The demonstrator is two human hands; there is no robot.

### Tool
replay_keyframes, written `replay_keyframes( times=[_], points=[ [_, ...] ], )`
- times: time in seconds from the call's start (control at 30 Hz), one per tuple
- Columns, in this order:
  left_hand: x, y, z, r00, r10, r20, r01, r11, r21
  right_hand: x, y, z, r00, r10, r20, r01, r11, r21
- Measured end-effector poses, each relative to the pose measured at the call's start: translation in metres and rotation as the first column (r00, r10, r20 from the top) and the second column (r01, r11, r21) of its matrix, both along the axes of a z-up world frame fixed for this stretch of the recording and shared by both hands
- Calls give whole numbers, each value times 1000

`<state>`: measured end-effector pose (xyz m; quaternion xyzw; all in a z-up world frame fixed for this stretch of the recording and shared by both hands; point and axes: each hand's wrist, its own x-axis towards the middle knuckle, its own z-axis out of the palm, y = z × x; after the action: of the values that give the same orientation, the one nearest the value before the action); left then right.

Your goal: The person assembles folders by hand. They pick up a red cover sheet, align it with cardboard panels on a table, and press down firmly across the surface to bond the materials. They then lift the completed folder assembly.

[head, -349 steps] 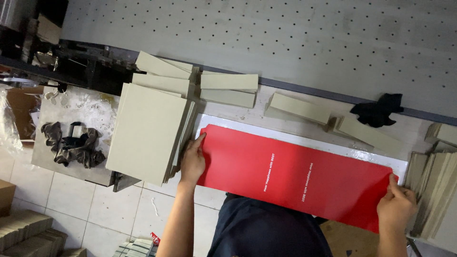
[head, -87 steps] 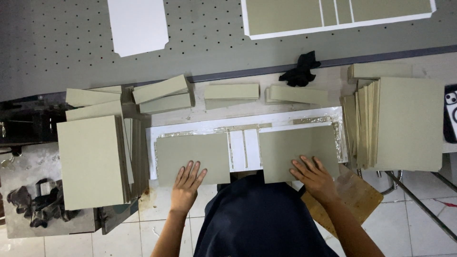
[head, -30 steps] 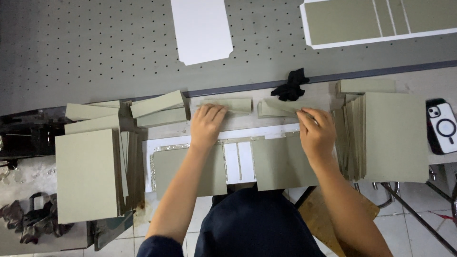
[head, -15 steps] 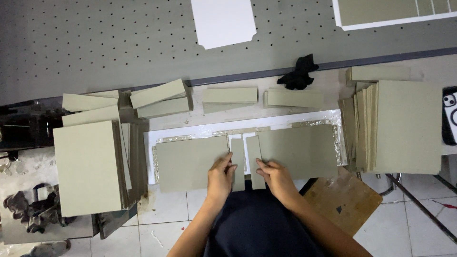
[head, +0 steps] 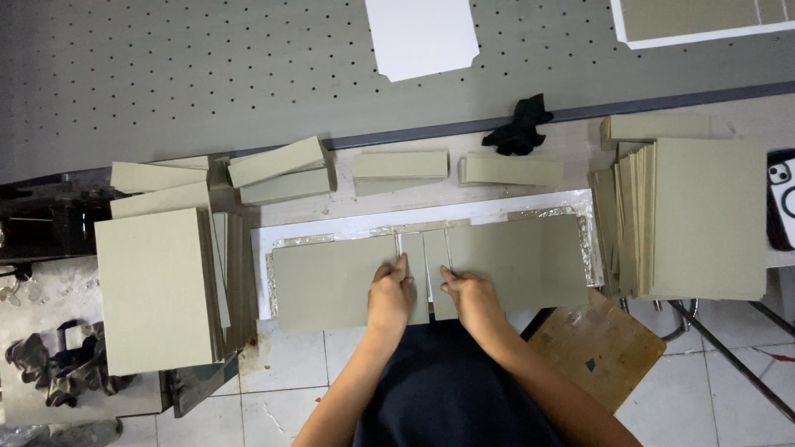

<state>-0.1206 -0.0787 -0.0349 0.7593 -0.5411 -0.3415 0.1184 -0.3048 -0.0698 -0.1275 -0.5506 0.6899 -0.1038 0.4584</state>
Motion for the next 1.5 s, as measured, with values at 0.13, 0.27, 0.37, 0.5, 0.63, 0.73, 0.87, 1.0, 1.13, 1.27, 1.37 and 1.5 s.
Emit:
replay_keyframes(
  times=[0.13, 0.27, 0.37, 0.5, 0.63, 0.73, 0.87, 1.0, 1.13, 1.27, 1.37, 1.5],
  points=[
    [-1, -4, 11, 1000, 18, -5, -18, 997, 72, 6, -6, 34, 998, 42, -47, -41, 999, 4],
    [-11, -10, 18, 995, -34, 93, 27, 996, 81, 10, -20, 82, 998, 51, -49, -49, 998, 32],
    [-20, -14, 36, 990, -75, 119, 62, 992, 115, 14, -37, 158, 973, 132, -191, -134, 991, 2],
    [-28, -22, 61, 961, -169, 218, 130, 975, 180, 31, -49, 251, 929, 246, -278, -289, 949, -127],
    [-28, -30, 65, 914, -261, 311, 188, 951, 248, 27, -32, 180, 747, 555, -365, -661, 679, -320],
    [-24, -38, 88, 878, -320, 355, 238, 937, 257, 37, -33, 191, 741, 563, -366, -672, 617, -411],
    [-1, -28, 74, 918, -232, 321, 182, 967, 178, 34, -32, 172, 720, 565, -401, -693, 558, -458],
    [15, -15, 57, 922, -178, 345, 246, 955, -163, 37, -31, 181, 708, 604, -366, -704, 564, -432],
    [10, -23, 92, 966, -227, 127, 234, 971, -43, 41, -31, 175, 699, 597, -393, -715, 590, -375],
    [12, -17, 78, 967, -218, 131, 235, 963, -129, 42, -32, 175, 692, 624, -362, -722, 603, -339],
    [16, -17, 70, 964, -254, 80, 257, 966, -30, 37, -33, 172, 722, 633, -279, -692, 659, -294],
    [17, -13, 54, 966, -254, 43, 257, 960, -108, 18, -28, 147, 800, 473, -370, -596, 703, -388]
  ],
)
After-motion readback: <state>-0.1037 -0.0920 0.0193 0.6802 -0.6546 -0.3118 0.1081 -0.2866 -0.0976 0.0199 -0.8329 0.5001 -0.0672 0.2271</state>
